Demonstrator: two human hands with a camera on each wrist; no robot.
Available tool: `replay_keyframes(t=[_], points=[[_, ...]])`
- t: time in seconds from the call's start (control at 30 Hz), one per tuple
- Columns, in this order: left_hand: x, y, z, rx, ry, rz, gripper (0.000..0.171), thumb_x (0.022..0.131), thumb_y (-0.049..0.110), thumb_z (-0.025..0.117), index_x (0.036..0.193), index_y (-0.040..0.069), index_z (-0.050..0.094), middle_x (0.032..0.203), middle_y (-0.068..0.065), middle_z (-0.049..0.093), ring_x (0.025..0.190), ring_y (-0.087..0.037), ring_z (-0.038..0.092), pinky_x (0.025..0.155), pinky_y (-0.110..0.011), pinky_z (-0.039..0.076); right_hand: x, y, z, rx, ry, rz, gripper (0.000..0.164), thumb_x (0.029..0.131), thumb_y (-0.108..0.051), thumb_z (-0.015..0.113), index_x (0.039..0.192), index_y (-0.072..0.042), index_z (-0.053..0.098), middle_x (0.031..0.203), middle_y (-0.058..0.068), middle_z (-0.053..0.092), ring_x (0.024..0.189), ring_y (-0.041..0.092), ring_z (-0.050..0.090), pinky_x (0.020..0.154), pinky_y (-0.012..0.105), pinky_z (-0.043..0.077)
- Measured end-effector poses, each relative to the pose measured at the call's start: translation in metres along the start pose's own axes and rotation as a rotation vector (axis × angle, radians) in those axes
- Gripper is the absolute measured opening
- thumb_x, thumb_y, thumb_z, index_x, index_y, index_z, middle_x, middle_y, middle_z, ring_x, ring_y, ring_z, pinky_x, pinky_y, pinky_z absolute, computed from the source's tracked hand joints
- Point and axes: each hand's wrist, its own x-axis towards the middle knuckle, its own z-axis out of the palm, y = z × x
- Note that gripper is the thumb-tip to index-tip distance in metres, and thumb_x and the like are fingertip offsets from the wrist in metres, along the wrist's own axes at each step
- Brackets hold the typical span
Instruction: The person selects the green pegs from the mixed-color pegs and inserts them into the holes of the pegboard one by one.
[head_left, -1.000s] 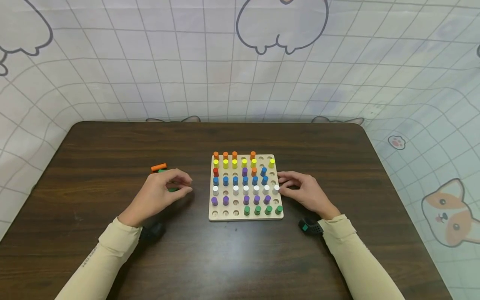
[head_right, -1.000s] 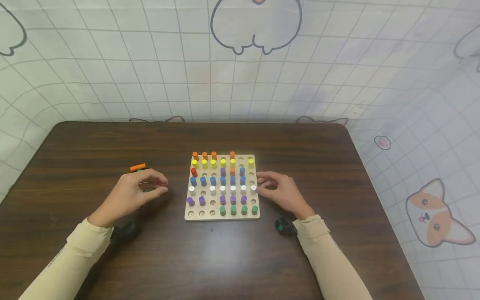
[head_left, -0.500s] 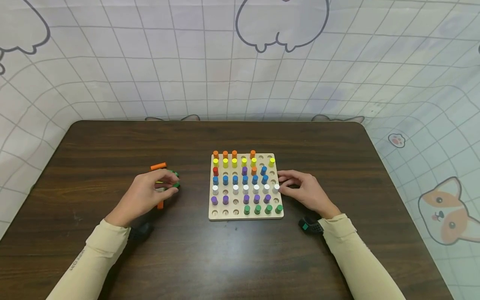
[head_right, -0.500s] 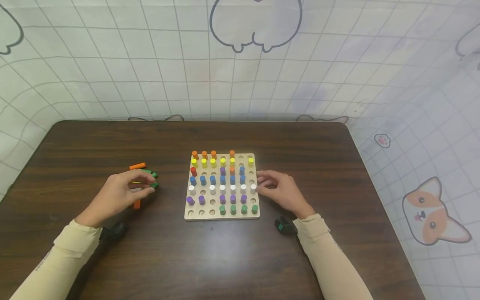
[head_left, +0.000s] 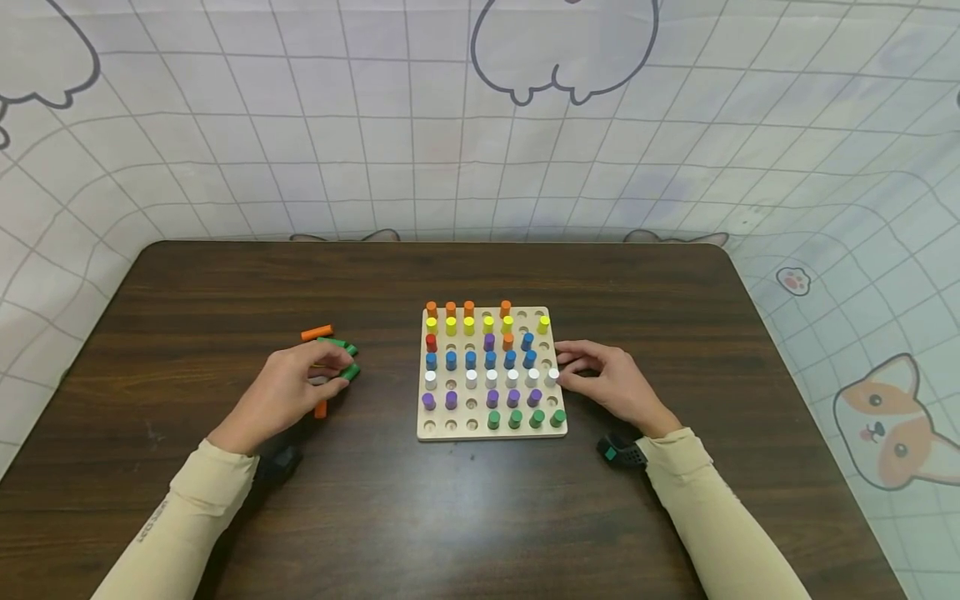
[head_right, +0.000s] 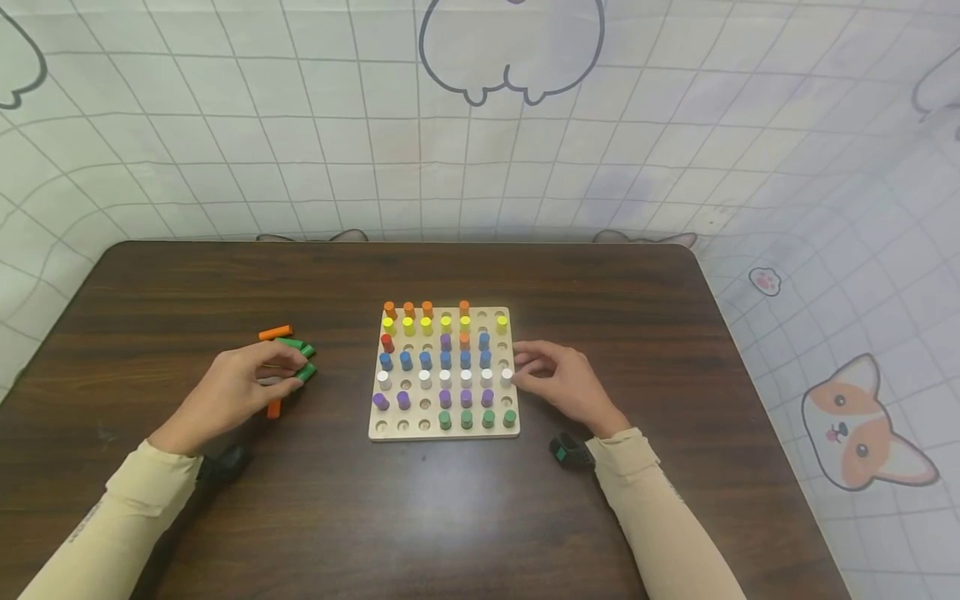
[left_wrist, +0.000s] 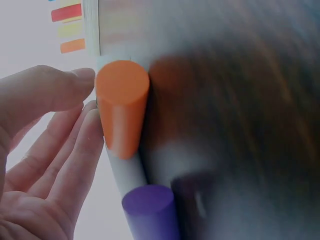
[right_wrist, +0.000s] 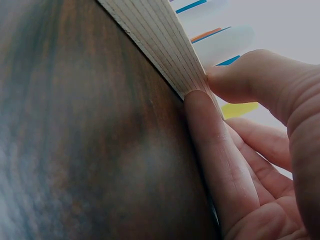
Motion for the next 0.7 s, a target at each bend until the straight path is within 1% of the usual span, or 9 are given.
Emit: replay_keyframes(t=[0.1,0.27,0.37,0.53,0.7], points=[[0.0004,0.0005,0.0007,0.007,-0.003,0.017,0.025,0.086,0.002,0.082,0.108,0.011,0.071,0.116,-0.008,0.076,0.096,-0.024,0.078,0.083,-0.036,0.066,-0.0001,-0.0007,0.0001,0.009,-0.001,-0.003,0.050,0.094,-0.030,0.077,0.141,-0.019,0.063,0.124,0.005,0.075,0.104,0.016,0.072,0.089,0.017,0.053],[0.0012,0.0029,0.0015,0.018,-0.018,0.026,0.025,0.087,0.001,0.080,0.108,0.011,0.072,0.114,-0.009,0.076,0.095,-0.025,0.078,0.082,-0.037,0.066,-0.0006,-0.0021,-0.0001,0.023,-0.002,-0.012,0.050,0.094,-0.030,0.077,0.141,-0.019,0.063,0.123,0.005,0.075,0.104,0.016,0.072,0.089,0.019,0.054],[0.0021,0.0052,0.0020,0.008,-0.030,0.027,0.024,0.087,0.001,0.080,0.107,0.011,0.072,0.112,-0.009,0.076,0.094,-0.025,0.079,0.080,-0.036,0.066,-0.0011,-0.0023,-0.0002,0.033,-0.004,-0.017,0.051,0.094,-0.030,0.077,0.141,-0.020,0.063,0.123,0.005,0.075,0.105,0.017,0.073,0.090,0.020,0.054],[0.0028,0.0082,0.0035,-0.013,-0.040,0.033,0.023,0.087,0.001,0.080,0.106,0.011,0.072,0.108,-0.006,0.075,0.094,-0.024,0.079,0.081,-0.033,0.066,-0.0015,-0.0016,0.0002,0.045,-0.006,-0.015,0.052,0.093,-0.030,0.078,0.141,-0.019,0.063,0.123,0.005,0.075,0.105,0.017,0.072,0.090,0.020,0.055],[0.0032,0.0086,0.0053,-0.009,-0.038,0.046,0.023,0.086,0.001,0.081,0.105,0.011,0.072,0.106,-0.004,0.074,0.094,-0.023,0.079,0.083,-0.033,0.066,-0.0015,-0.0008,0.0005,0.033,0.002,-0.017,0.051,0.094,-0.030,0.077,0.142,-0.018,0.063,0.123,0.006,0.075,0.105,0.016,0.072,0.089,0.019,0.054]])
